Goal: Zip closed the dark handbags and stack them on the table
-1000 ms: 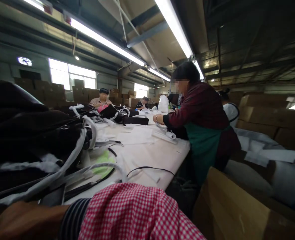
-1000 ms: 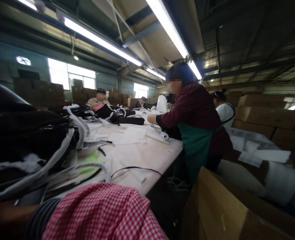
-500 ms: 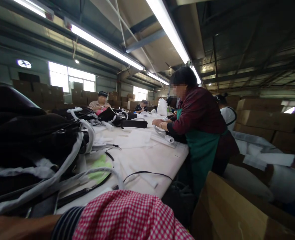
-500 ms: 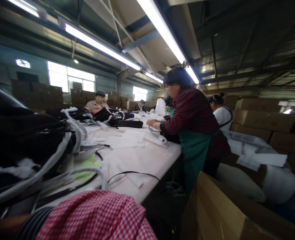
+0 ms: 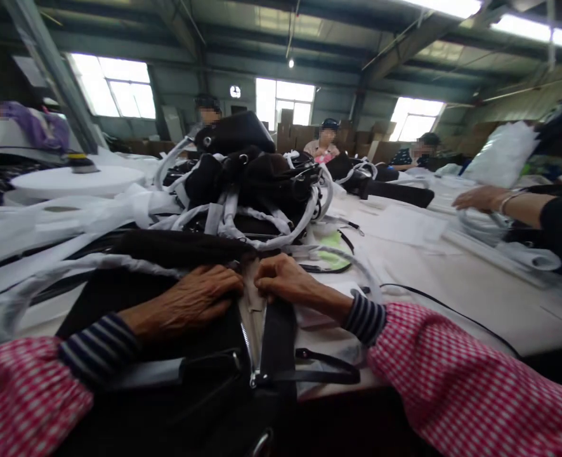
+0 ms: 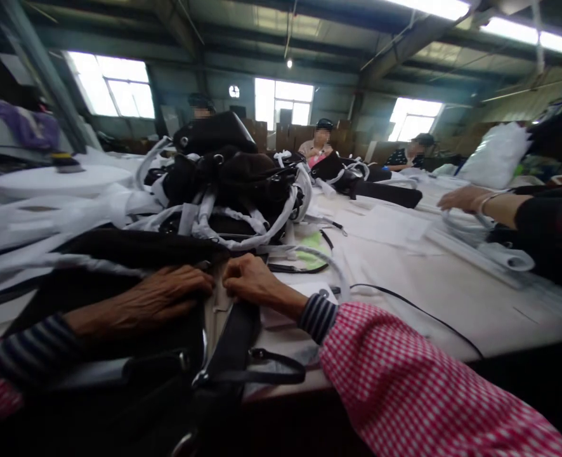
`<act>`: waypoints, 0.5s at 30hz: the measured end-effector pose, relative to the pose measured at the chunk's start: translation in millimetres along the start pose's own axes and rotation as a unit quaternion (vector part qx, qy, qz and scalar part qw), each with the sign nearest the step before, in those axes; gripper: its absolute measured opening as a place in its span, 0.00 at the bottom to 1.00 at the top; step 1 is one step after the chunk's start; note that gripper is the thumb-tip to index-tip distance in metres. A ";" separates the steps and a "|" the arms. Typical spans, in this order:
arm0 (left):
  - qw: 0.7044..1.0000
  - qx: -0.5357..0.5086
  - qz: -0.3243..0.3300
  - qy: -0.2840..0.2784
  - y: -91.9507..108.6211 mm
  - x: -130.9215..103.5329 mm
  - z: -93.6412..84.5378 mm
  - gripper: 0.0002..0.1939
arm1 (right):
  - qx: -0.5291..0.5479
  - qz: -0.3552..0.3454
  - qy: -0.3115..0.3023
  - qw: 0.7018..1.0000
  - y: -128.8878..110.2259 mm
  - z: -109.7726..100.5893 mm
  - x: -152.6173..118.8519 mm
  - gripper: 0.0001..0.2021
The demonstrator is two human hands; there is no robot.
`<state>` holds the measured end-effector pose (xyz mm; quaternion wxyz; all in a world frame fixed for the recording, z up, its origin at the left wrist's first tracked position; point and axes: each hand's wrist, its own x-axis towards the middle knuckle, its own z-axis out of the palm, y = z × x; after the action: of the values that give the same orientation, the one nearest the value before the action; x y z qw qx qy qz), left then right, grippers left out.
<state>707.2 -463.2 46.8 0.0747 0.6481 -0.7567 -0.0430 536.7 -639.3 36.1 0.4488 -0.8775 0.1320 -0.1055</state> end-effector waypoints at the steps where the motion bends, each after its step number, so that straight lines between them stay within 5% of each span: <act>1: 1.000 -0.016 -0.008 -0.013 0.5 0.1 -0.5 0.14 | -0.013 -0.006 -0.015 1.000 -3.5 -1.7 -6.1 0.05; 7: 0.998 -0.041 -0.047 -0.028 6.1 4.7 -1.7 0.13 | -0.274 -0.055 -0.108 0.954 -33.5 1.7 -23.7 0.06; 11: 0.999 -0.025 -0.043 -0.022 9.6 4.8 -4.7 0.13 | -0.390 -0.105 -0.106 0.909 -35.7 5.0 -24.8 0.05; 15: 0.998 -0.031 -0.033 -0.032 3.9 17.2 -11.1 0.13 | -0.413 -0.146 -0.058 0.897 -29.4 5.6 -20.6 0.06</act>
<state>702.7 -479.3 59.3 0.0688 0.6684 -0.7352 -0.0895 523.1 -611.8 55.5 0.0329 -0.9979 0.0077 -0.0550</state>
